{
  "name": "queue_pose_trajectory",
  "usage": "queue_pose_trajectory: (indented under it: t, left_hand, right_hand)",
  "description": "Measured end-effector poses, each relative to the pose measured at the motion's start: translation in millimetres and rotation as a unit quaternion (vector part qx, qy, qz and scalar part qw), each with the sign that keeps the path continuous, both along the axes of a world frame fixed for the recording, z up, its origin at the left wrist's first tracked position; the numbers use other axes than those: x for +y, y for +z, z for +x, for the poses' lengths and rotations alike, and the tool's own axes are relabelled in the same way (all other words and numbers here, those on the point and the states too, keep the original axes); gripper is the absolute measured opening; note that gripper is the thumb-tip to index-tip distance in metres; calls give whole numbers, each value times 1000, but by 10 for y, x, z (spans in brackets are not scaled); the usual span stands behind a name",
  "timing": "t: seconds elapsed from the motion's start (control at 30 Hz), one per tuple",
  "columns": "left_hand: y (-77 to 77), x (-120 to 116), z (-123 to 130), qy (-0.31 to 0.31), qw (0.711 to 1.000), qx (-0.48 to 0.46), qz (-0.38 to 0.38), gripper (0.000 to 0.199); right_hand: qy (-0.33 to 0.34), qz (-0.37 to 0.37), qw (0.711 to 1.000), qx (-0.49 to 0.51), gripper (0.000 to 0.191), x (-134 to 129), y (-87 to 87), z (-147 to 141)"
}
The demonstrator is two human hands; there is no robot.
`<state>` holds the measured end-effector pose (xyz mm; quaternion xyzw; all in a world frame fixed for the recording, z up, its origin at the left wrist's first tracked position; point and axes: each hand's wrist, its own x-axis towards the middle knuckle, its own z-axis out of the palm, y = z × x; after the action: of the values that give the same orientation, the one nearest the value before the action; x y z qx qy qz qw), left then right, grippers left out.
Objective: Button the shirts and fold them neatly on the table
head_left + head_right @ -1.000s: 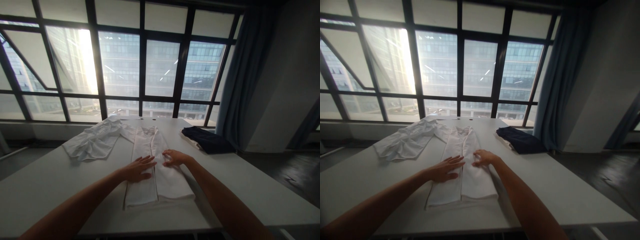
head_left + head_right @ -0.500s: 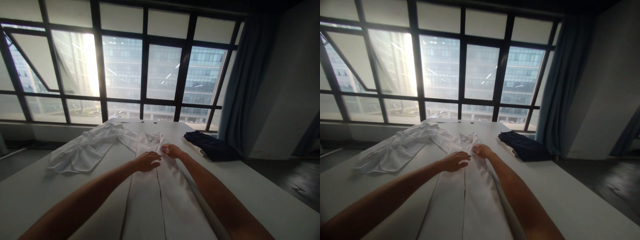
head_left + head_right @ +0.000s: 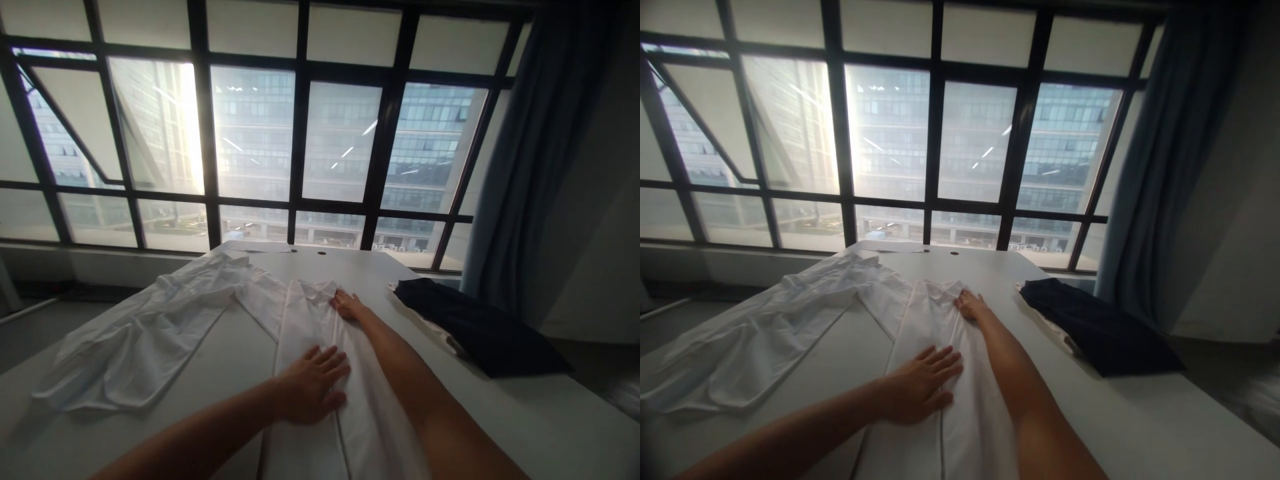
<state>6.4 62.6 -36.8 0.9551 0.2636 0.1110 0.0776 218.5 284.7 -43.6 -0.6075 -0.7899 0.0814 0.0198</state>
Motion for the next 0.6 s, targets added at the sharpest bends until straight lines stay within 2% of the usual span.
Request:
queue_pose_trajectory:
  t: [0.17,0.33,0.43,0.47,0.53,0.57,0.6]
  left_hand:
    - [39,-3,6,8,1000,-6,-19,60]
    - [5,-4,1,-2,999,-21,-37,61]
    - [35,135,-24,-5,996,-59,-67,59]
    - [62,234,-48,13,994,-84,-72,57]
    - [129,525,-132,95,984,-143,-54,52]
    - [163,712,-189,157,973,-165,-20,48]
    - [193,916,-254,230,957,-175,4,45]
  right_hand:
    - [-47,5,998,36,57,321,-46,2]
    - [-123,69,987,81,53,238,-22,38]
    - [-165,94,975,119,55,164,13,133]
    - [-171,93,973,123,55,160,22,172]
    - [-178,92,971,135,54,185,33,251]
    - [-156,92,973,144,52,208,36,284]
    - [-107,93,979,149,49,236,39,309]
